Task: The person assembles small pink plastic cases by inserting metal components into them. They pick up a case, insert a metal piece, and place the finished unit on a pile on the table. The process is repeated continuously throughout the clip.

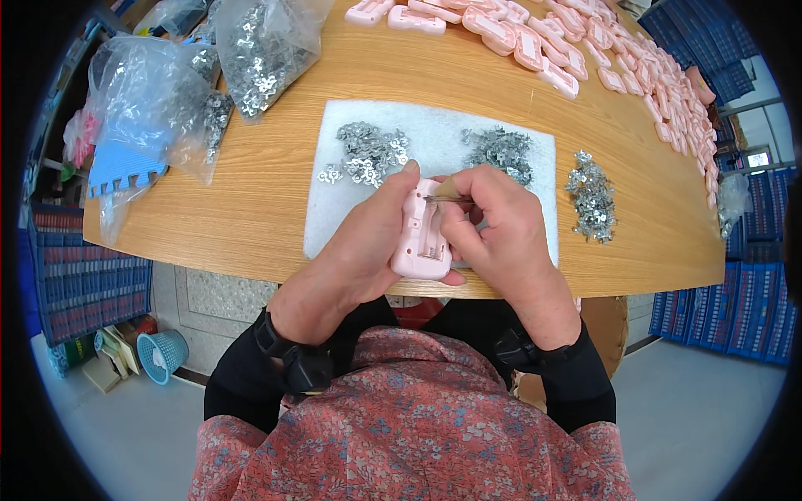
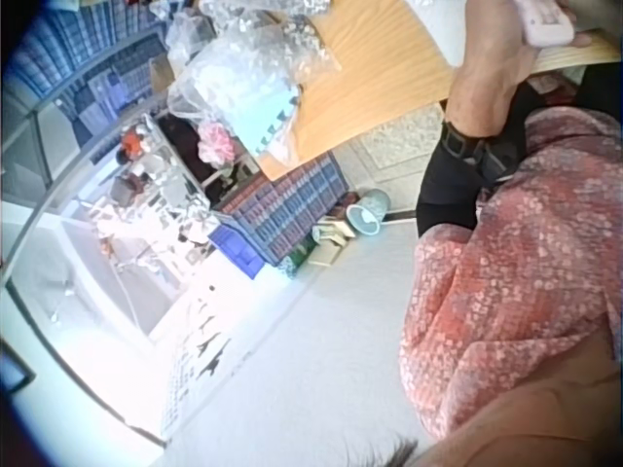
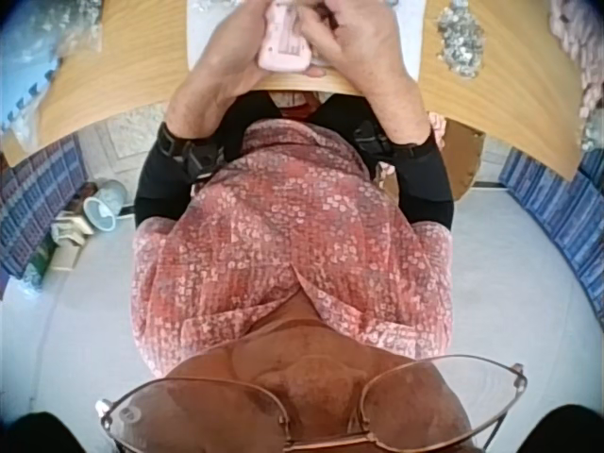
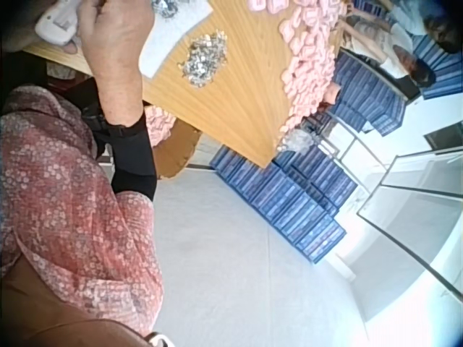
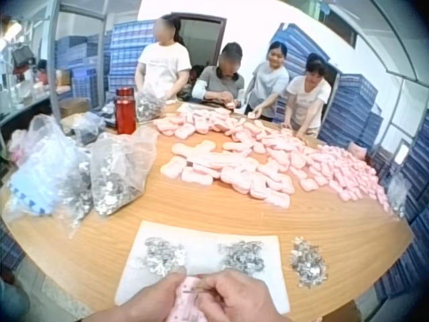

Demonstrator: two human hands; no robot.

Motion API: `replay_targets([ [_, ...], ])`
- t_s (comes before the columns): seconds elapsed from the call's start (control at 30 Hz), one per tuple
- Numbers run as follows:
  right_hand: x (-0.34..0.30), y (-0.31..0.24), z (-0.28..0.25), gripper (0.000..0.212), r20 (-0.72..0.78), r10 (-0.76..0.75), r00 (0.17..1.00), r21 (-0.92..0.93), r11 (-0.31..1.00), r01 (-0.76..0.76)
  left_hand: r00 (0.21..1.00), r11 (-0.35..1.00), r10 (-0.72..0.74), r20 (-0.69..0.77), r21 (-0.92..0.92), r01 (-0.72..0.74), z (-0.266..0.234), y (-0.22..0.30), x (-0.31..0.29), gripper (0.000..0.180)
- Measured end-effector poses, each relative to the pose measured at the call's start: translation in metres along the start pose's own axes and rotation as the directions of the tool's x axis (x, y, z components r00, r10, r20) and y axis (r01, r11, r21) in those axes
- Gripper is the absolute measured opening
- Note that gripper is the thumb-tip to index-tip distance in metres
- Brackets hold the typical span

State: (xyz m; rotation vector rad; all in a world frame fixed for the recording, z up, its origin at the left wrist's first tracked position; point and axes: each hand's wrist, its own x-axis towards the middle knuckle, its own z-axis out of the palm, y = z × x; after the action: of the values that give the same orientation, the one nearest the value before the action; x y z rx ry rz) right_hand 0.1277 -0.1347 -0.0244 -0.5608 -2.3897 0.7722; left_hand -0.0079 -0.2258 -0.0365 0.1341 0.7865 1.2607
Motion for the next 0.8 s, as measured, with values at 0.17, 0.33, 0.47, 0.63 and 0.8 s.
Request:
replay_targets([
  [0.17,0.001,-0.007,-0.004,0.013,0.003,-0.01,1.0,-0.077,0.997,0.011,1.0,1.0,0.02,0.024,0.006,-0.02,-0.005,-0.003,0.001,0.059],
  [0.33,0.0,-0.004,-0.016,0.016,0.18,0.38,0.908,0.284,0.863,-0.417,0.998,1.0,-0.001,0.063,0.01,0.0,-0.012,-0.005,0.003,0.055],
  [0.47,-0.002,0.0,-0.02,0.019,0.424,0.458,0.781,0.594,0.51,-0.622,0.992,0.966,0.069,0.108,0.241,-0.093,-0.018,-0.006,0.002,0.058],
  [0.63,-0.008,0.009,-0.03,0.016,0.448,0.478,0.755,0.569,0.499,-0.654,0.959,0.661,0.283,0.034,0.717,-0.221,-0.004,0.006,-0.022,0.04],
  [0.8,-0.015,0.011,-0.027,0.016,0.391,0.445,0.806,0.547,0.591,-0.592,0.9,0.323,0.359,0.245,0.873,-0.367,-0.005,0.001,-0.018,0.038],
])
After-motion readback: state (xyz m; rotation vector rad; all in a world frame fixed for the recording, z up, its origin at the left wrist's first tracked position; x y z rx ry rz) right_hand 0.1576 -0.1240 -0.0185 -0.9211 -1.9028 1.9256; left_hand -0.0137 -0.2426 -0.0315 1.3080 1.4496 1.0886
